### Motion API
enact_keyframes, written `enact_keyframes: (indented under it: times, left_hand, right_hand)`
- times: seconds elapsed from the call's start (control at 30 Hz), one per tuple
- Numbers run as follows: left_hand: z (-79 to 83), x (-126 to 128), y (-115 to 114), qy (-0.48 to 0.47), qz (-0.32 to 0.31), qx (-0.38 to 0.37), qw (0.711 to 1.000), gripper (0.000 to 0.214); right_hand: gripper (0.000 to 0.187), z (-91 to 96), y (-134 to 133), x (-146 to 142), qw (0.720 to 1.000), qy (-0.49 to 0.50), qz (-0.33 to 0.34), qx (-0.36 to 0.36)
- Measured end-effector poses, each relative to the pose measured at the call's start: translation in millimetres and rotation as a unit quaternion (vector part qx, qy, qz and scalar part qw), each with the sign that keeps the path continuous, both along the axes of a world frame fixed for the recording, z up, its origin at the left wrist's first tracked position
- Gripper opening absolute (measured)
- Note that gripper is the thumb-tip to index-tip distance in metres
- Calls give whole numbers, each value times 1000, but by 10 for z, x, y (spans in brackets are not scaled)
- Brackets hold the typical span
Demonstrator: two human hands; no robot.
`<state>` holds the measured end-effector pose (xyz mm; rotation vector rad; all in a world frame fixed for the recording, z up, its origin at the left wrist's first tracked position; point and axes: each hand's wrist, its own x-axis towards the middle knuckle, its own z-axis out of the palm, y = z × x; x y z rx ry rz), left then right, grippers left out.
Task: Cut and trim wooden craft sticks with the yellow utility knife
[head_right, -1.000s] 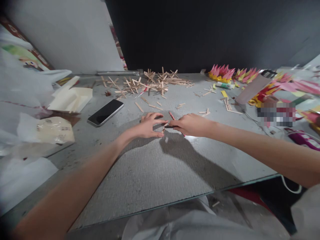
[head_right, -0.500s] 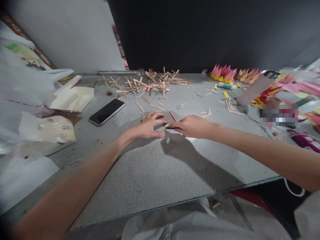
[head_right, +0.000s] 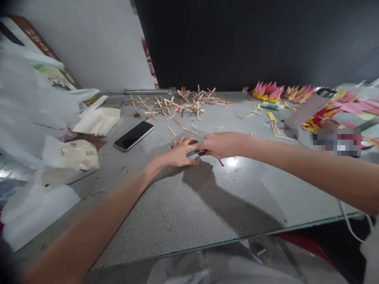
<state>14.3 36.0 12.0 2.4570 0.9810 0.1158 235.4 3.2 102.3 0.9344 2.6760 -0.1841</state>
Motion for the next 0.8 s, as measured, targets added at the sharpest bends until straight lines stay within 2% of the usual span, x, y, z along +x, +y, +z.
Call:
enact_keyframes:
  times: [0.1,0.23,0.37,0.53,0.7,0.77,0.8]
  left_hand:
    - [25,1,-16,2,-1,4,1000,70]
    - [4,0,-4,-1,5,11,1000,73]
    - [-20,3,12,-8,6,8,1000,71]
    - [-21,14,0,-9,20,10,1000,68]
    - [-4,18,-10,-14,20,6,1000,71]
    - [1,17,-7,-12,14,4,1000,71]
    - [1,16,-4,-11,14,4,1000,71]
  right_hand:
    - [24,48,26,-76,1000,-24,10,14]
    - [20,56,-35,-127,999,-41,-25,-3]
    - [23,50,-100,-137,995,22,-84,-39]
    - [17,7,-82,-87,976,111,-154,-108]
    - [13,-108,-88,28,939,169,-259,-153]
    - [17,-159,-128,69,911,202,-307,-187]
    - [19,-187,-152,89,888,221,-342,-212]
